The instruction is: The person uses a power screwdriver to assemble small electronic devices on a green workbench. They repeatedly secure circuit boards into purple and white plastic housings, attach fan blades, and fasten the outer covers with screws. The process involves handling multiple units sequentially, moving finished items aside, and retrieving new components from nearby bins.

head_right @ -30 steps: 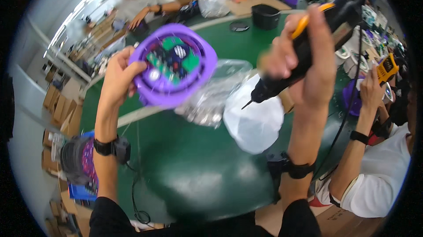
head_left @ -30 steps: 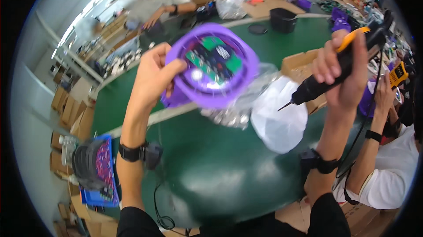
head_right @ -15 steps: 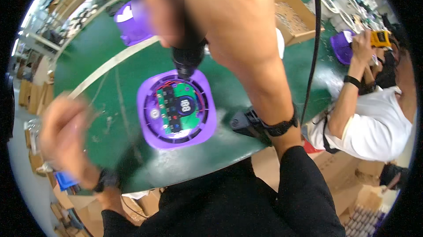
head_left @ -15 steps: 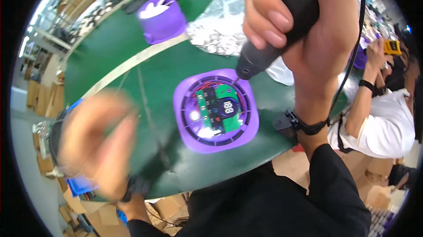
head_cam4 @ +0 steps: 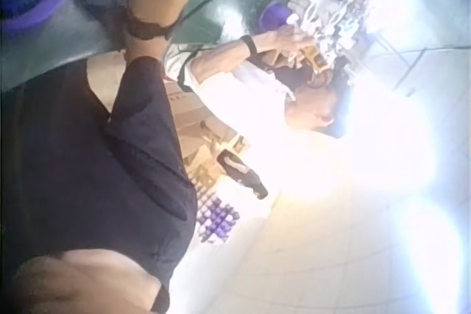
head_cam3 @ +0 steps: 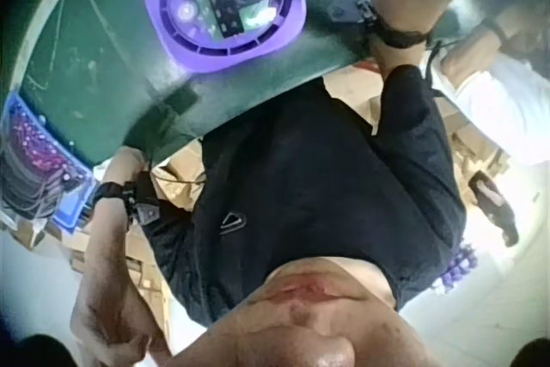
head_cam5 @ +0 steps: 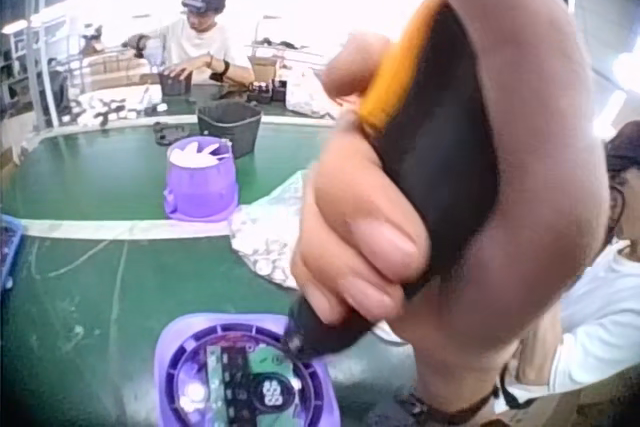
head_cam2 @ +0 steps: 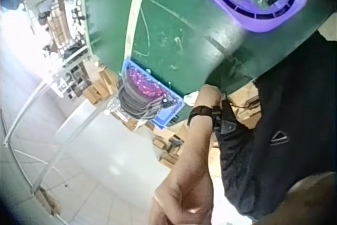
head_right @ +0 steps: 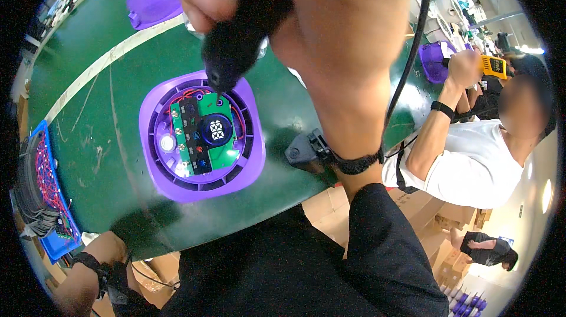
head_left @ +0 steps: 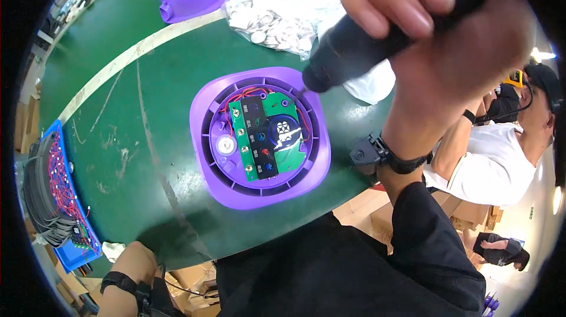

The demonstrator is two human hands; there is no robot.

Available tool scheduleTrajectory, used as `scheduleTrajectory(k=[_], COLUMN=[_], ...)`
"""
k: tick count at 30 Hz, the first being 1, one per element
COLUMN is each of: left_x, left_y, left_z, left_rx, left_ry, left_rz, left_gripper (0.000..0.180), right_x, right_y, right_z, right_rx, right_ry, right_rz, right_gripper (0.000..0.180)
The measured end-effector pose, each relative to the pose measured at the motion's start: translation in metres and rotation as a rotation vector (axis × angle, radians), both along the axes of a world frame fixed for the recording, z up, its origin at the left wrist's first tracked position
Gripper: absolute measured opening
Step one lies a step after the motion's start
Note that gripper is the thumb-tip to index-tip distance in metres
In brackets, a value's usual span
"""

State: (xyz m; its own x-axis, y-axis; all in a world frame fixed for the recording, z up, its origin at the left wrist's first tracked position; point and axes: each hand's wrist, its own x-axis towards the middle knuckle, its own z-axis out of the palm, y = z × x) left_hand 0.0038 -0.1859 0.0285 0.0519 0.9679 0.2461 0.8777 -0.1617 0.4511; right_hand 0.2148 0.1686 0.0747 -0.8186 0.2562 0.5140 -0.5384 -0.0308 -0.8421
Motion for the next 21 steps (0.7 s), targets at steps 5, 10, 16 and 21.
scheduleTrajectory(k=[5,10,16,21], left_x=[-0.004,-0.005,0.053,0.055], left_y=[0.004,0.04,0.148,0.151], left_z=[0.002,0.044,-0.022,-0.027], left_rx=[-0.016,0.137,0.188,0.11], left_ry=[0.008,-0.019,0.071,0.047], left_rz=[0.011,0.053,-0.05,-0.042], left_gripper=[0.059,0.07,0.078,0.077], right_x=[0.009,0.006,0.02,0.018], right_y=[-0.022,-0.031,-0.034,-0.035], right_z=[-0.003,0.007,0.006,0.007], right_rx=[0.014,0.027,0.06,0.066], right_ry=[-0.027,0.017,-0.012,-0.008], right_rz=[0.01,0.03,-0.004,-0.006], right_gripper=[0.049,0.051,0.053,0.055])
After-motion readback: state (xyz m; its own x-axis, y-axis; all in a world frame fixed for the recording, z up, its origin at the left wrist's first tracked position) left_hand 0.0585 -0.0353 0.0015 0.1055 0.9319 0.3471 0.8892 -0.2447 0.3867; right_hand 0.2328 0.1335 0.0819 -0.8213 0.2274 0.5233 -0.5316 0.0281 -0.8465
